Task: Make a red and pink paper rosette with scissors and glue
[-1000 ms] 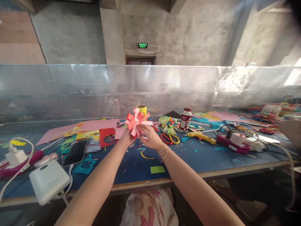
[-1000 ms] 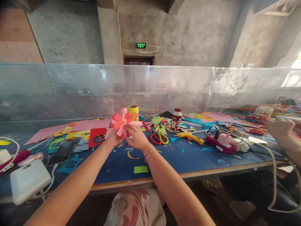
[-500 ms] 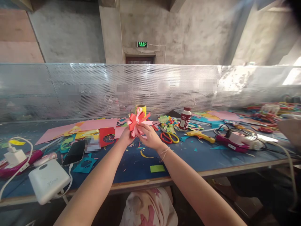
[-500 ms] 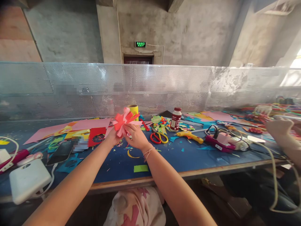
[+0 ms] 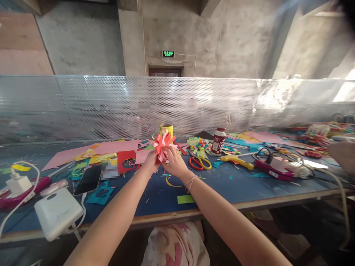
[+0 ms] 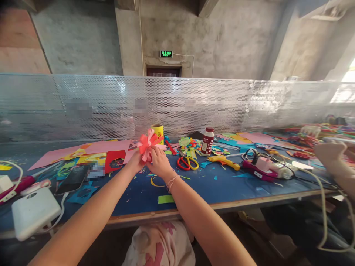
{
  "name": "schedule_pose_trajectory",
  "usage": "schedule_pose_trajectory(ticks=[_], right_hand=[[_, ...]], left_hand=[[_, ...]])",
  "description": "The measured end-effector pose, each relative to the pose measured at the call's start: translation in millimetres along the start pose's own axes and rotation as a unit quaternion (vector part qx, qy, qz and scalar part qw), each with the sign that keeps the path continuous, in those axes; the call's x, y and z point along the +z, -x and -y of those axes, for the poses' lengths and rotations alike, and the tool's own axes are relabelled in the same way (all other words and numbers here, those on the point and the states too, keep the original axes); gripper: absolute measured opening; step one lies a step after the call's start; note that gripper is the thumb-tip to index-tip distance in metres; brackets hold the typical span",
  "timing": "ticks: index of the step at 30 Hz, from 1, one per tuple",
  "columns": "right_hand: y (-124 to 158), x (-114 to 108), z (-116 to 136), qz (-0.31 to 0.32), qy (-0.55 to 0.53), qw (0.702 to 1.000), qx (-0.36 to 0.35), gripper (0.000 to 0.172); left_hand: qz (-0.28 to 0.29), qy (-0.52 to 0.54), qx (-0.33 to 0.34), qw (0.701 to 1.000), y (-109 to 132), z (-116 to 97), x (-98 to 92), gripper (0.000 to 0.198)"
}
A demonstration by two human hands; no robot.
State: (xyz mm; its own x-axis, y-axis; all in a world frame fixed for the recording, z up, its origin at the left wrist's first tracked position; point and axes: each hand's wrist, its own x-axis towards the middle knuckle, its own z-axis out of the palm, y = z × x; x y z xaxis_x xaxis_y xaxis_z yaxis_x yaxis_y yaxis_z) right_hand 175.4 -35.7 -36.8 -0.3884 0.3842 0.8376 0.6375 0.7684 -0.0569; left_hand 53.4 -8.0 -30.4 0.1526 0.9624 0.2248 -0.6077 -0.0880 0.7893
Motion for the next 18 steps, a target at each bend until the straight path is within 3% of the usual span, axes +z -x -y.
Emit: schedule_pose_trajectory(ticks=[4, 7, 10, 15, 18], right_hand=[[0, 5, -1, -0.037, -0.031, 0.999, 0.025, 0.039], [-2, 6, -4, -0.061, -0.111, 0.99, 0.058, 0.037], [-6, 9, -8, -0.072, -0.229, 0.963, 0.122, 0.028], [-10, 13, -14, -0.102, -0.408, 0.879, 0.225, 0.014], [-12, 13, -16, -0.144, -0.514, 0.784, 0.317, 0.013]], left_hand=[[0.01, -0.031, 0.027, 0.999, 5, 0, 1.4, 0.029], [-0.04, -0.055, 0.018, 0.998, 7, -6, 2.5, 0.037], [-0.09, -0.069, 0.006, 0.994, 6, -10, 2.1, 0.042], [-0.118, -0.092, 0.019, 0.988, 3, -9, -1.1, 0.05], [-0.158, -0.163, 0.037, 0.973, 0, -7, -5.1, 0.049]])
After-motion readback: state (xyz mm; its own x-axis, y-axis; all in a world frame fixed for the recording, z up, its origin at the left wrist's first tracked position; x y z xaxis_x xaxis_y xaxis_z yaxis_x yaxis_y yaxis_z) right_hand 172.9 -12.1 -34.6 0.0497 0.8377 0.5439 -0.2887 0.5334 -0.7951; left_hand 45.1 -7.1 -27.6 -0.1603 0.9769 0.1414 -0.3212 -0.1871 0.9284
